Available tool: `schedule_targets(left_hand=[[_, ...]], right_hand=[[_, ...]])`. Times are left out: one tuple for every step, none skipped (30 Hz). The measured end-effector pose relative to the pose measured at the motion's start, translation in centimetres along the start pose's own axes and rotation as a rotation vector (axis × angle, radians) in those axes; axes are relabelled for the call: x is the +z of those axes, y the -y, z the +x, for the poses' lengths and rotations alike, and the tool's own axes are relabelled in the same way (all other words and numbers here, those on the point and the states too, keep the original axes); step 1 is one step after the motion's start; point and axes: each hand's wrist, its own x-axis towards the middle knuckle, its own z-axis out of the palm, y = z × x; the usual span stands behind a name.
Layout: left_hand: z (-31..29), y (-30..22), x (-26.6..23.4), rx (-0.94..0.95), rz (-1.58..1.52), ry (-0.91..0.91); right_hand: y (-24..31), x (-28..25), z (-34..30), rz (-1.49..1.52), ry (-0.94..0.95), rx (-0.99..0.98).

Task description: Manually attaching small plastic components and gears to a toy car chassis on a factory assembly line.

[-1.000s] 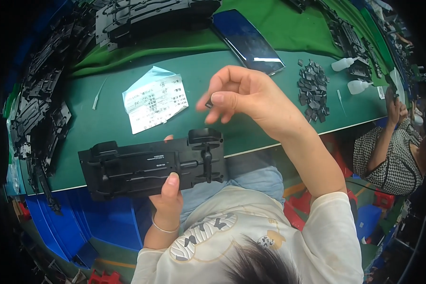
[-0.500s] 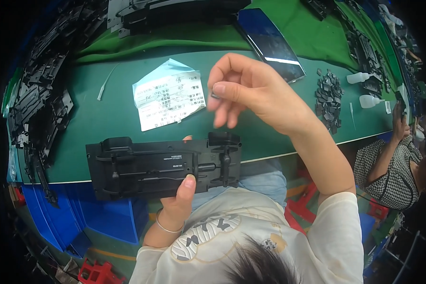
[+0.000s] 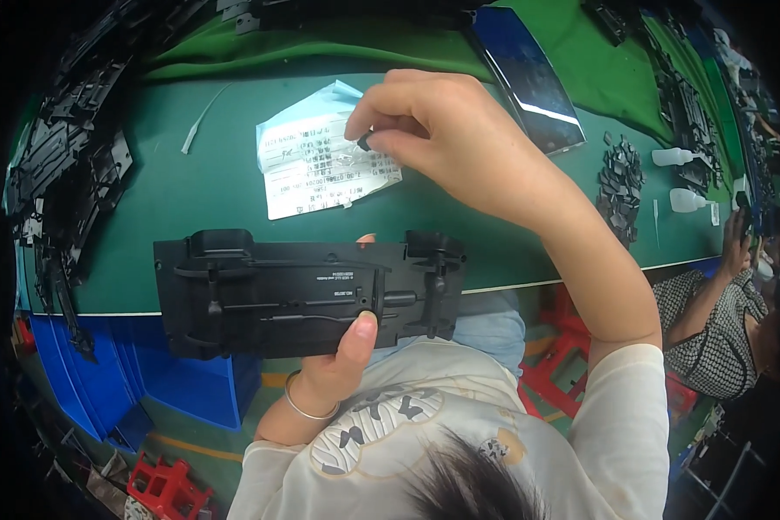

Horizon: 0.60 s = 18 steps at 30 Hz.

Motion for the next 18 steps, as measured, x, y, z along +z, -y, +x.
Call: schedule_targets(left_hand=[[0.0, 0.07, -0.08, 0.032, 0.069, 0.031], [0.06, -0.15, -0.02, 0.032, 0.068, 0.025], [0.24, -0.44, 0.2, 0.028, 0.045, -0.011], [0.37, -0.62, 0.35, 0.025, 0.023, -0.047], [0.47, -0.62, 0.38, 0.022, 0.023, -0.049], [0.55, -0.59, 0.37, 0.04, 0.005, -0.047], [0.58, -0.59, 0.38, 0.058, -0.013, -0.043], [0.57, -0.61, 0.39, 0.057, -0.015, -0.043], [0.55, -0.64, 0.36, 0.051, -0.001, -0.044], [0.54, -0.64, 0.34, 0.044, 0.013, -0.044], [0.5, -0.47, 0.22, 0.044, 0.013, -0.044], [0.41, -0.19, -0.01, 0.082, 0.072, 0.009], [0.34, -0.04, -0.13, 0.12, 0.131, 0.062], [0.3, -0.09, -0.13, 0.119, 0.131, 0.062], [0.3, -0.17, -0.09, 0.094, 0.123, 0.055], [0.3, -0.2, -0.06, 0.07, 0.115, 0.047], [0.32, -0.16, -0.04, 0.069, 0.114, 0.048], [0.35, -0.15, -0.03, 0.087, 0.114, 0.051]], right_hand=[[0.21, 0.18, 0.23, -0.002, -0.031, 0.006], [0.4, 0.3, 0.42, -0.005, -0.062, 0.011], [0.35, 0.33, 0.52, -0.002, -0.058, 0.012], [0.29, 0.33, 0.63, -0.048, -0.064, -0.002], [0.22, 0.34, 0.72, -0.093, -0.07, -0.016], [0.18, 0.4, 0.81, -0.094, -0.068, -0.016], [0.15, 0.45, 0.89, -0.136, -0.071, -0.071], [0.12, 0.46, 0.93, -0.178, -0.074, -0.125], [0.07, 0.51, 0.98, -0.178, -0.073, -0.126], [0.0, 0.56, 0.99, -0.189, -0.071, -0.145], [-0.04, 0.59, 0.98, -0.201, -0.069, -0.165], [-0.01, 0.61, 1.01, -0.201, -0.068, -0.165], [0.04, 0.62, 1.03, -0.236, -0.06, -0.181], [0.07, 0.65, 1.05, -0.271, -0.052, -0.198], [0.06, 0.69, 1.05, -0.272, -0.052, -0.197], [0.04, 0.76, 1.05, -0.279, -0.046, -0.193], [0.03, 0.81, 1.04, -0.287, -0.04, -0.19], [0.06, 0.85, 1.06, -0.287, -0.04, -0.189]])
